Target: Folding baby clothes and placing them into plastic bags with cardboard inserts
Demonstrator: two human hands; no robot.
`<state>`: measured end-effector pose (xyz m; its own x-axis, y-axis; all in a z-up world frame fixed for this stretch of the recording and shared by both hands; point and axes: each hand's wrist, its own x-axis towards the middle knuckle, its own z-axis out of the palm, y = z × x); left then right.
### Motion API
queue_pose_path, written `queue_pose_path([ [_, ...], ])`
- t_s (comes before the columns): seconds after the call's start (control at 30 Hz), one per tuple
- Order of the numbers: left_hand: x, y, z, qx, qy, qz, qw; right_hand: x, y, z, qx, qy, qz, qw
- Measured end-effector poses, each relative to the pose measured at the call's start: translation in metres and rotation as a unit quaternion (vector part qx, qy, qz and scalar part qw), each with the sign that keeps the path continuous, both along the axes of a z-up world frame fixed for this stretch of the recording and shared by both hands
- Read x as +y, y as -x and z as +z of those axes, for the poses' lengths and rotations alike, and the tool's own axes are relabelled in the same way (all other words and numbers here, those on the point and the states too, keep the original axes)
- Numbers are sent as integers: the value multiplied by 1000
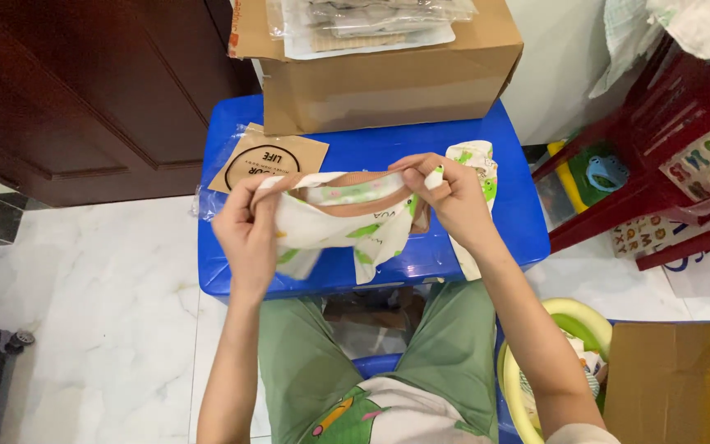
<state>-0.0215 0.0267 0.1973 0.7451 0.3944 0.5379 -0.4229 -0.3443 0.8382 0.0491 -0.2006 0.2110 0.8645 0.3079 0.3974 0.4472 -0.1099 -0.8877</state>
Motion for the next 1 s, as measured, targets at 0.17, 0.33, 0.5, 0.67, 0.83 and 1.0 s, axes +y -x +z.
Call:
queue_pose_path([
  [0.17, 0, -7, 39, -13, -40, 4, 999, -1, 2, 7, 80, -65, 31, 994],
  [0.33, -12, -16, 49, 46, -7, -60, 997, -17, -29, -6, 98, -156, -41, 982],
  [0.5, -54, -29, -19, 53, -12, -249, 967, -57, -56, 3, 83, -248, -99, 960],
  [0.67, -128, -3, -18, -86, -174, -413, 890, -76, -36, 37, -25, -345, -142, 928],
  [0.83, -169, -1, -38, -162, -319, -381, 853, -155, -77, 7, -63, -328, -57, 941],
  [1.0, -169, -1, -30, -66, -116, -483, 865, -96, -68, 46, -182, -189, -250, 932],
])
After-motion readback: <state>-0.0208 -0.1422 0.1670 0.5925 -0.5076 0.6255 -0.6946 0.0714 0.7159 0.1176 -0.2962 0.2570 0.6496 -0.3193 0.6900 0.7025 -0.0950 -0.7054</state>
